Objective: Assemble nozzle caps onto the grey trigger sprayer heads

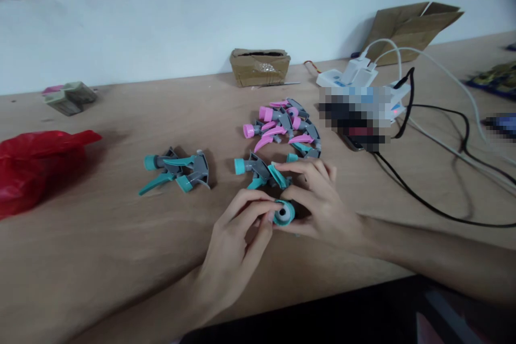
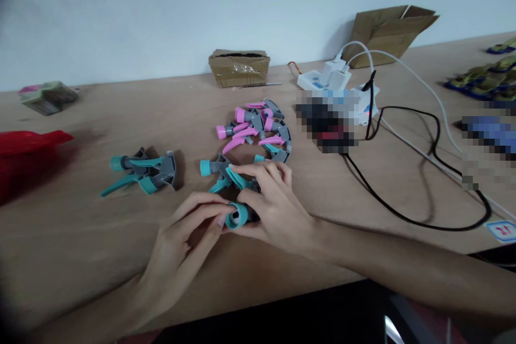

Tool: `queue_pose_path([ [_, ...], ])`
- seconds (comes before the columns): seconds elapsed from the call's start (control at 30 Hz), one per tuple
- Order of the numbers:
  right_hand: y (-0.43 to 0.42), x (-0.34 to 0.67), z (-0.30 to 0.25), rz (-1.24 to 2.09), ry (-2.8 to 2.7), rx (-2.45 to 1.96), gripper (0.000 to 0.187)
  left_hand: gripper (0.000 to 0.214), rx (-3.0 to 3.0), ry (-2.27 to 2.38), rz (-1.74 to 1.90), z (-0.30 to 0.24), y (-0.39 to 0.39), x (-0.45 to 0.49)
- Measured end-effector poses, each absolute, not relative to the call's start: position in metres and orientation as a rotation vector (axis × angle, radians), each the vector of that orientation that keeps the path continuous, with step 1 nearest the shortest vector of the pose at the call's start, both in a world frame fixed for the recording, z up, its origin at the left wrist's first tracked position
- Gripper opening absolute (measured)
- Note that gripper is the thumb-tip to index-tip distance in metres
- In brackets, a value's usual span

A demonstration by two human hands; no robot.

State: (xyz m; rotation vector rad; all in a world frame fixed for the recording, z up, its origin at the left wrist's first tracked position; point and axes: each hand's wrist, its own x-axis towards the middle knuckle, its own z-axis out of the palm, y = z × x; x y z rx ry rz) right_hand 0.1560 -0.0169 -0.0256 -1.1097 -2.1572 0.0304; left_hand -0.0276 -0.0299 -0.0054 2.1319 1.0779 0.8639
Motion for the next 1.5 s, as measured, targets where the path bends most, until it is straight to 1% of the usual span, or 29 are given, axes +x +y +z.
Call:
queue_pose_path([
  [0.2,-0.017,0.158,-0.027,0.012,-2.166,-1.075,0.025,0.021,2.108,1.066,0.887,-0.005,-0.031,-0.029],
  [0.37,-0.018,0.161,-0.027,0.04,-2.193,-1.081,0.027,0.022,2.074,1.054,0.902,-0.001,-0.031,-0.028],
  [0.73,-0.02,0.157,-0.025,-0.036,-2.252,-1.074,0.025,0.001,2.0,1.113,0.778,-0.001,-0.025,-0.024],
  [0.8,-0.02,0.157,-0.026,-0.053,-2.25,-1.063,0.026,0.002,1.98,1.098,0.741,-0.001,-0.023,-0.025],
  [0.93,-0.02,0.157,-0.025,-0.047,-2.26,-1.066,0.024,0.01,2.012,1.069,0.7,0.001,-0.022,-0.027],
  [1.07,-0.022,0.156,-0.022,-0.024,-2.244,-1.084,0.023,0.014,2.156,1.083,0.793,0.003,-0.025,-0.028],
  [1.2,-0.024,0.155,-0.018,-0.034,-2.182,-1.082,0.025,0.018,2.259,1.056,0.921,0.003,-0.029,-0.027],
  [1.4,-0.024,0.157,-0.016,-0.026,-2.11,-1.195,0.024,0.014,2.35,1.043,1.206,0.004,-0.032,-0.033],
  [1.5,-0.024,0.157,-0.016,-0.02,-2.084,-1.132,0.027,0.015,2.293,0.964,1.276,0.001,-0.03,-0.038],
])
